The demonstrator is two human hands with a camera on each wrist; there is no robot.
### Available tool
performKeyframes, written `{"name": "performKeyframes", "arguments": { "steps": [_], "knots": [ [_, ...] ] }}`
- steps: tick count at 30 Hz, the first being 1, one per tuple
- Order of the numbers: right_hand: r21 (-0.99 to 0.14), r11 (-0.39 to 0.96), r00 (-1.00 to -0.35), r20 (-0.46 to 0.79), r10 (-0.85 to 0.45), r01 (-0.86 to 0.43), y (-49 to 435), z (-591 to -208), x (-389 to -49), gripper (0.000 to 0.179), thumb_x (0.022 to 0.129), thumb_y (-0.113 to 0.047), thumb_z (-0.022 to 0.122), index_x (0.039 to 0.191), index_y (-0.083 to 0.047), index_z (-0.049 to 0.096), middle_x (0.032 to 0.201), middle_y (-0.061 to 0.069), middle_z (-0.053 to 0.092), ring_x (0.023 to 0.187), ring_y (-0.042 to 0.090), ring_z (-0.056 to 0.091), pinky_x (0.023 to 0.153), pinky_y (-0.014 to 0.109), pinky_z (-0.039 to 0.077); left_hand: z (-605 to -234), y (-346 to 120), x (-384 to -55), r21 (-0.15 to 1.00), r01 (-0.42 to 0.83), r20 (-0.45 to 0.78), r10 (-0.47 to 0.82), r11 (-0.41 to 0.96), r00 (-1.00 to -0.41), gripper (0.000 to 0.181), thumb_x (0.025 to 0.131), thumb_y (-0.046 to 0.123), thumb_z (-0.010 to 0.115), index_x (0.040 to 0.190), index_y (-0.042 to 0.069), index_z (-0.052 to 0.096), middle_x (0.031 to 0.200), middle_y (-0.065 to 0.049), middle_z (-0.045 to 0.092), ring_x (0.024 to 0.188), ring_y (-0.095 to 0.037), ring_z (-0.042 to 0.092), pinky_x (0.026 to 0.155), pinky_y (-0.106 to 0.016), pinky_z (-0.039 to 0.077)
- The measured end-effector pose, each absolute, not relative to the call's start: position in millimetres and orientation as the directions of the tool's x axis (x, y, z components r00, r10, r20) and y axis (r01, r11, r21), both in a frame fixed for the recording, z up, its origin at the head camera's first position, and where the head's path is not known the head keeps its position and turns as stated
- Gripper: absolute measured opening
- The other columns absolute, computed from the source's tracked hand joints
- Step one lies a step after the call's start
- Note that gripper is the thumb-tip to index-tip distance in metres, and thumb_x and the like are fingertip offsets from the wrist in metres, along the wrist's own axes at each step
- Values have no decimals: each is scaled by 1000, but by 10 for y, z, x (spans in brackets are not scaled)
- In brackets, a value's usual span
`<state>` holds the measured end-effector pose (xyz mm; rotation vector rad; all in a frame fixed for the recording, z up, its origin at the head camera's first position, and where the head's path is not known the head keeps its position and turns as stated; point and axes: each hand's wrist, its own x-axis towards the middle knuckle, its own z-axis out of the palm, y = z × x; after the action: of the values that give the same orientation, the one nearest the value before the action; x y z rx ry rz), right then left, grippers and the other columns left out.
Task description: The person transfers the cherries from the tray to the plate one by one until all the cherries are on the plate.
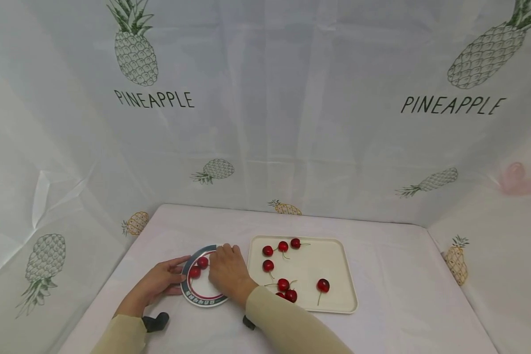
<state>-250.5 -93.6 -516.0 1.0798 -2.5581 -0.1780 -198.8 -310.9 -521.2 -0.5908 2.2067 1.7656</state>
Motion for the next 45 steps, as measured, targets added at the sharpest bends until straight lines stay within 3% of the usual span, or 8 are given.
{"name": "performKeyframes", "arguments": {
  "steps": [9, 25, 34, 45],
  "knots": [
    [246, 708, -649, 286, -705, -662, -891, -5103, -2481, 40, 91, -51, 56, 108, -14, 58, 91, 0, 53, 89, 18, 45, 80, 33, 41, -5187, -3116, -1987, 860, -475, -453, -151, 185, -879, 60, 88, 1, 66, 142, 24, 52, 126, -17, 59, 81, -22, 69, 71, -40, 62],
    [225, 706, -616, 360, -701, -671, -632, -4888, -2345, 34, 91, -47, 58, 100, -14, 57, 89, 0, 51, 88, 19, 43, 79, 33, 41, -5185, -3107, -1962, 864, -470, -448, -153, 181, -881, 59, 89, 0, 65, 142, 24, 52, 129, -19, 55, 81, -22, 68, 72, -40, 61],
    [240, 721, -628, 364, -688, -651, -367, -4798, -2324, 34, 90, -46, 59, 100, -13, 57, 88, 0, 50, 87, 19, 42, 78, 33, 41, -5179, -3126, -1950, 859, -473, -449, -158, 197, -880, 60, 89, 0, 65, 142, 24, 51, 130, -20, 54, 81, -22, 67, 72, -39, 61],
    [148, 750, -626, 460, -630, -645, 220, -4877, -2393, 28, 85, -35, 67, 89, -11, 55, 81, 3, 49, 80, 22, 43, 71, 35, 36, -5175, -3101, -1968, 859, -473, -449, -158, 195, -880, 60, 88, 0, 66, 142, 23, 52, 129, -19, 55, 81, -22, 68, 72, -39, 61]
  ]
}}
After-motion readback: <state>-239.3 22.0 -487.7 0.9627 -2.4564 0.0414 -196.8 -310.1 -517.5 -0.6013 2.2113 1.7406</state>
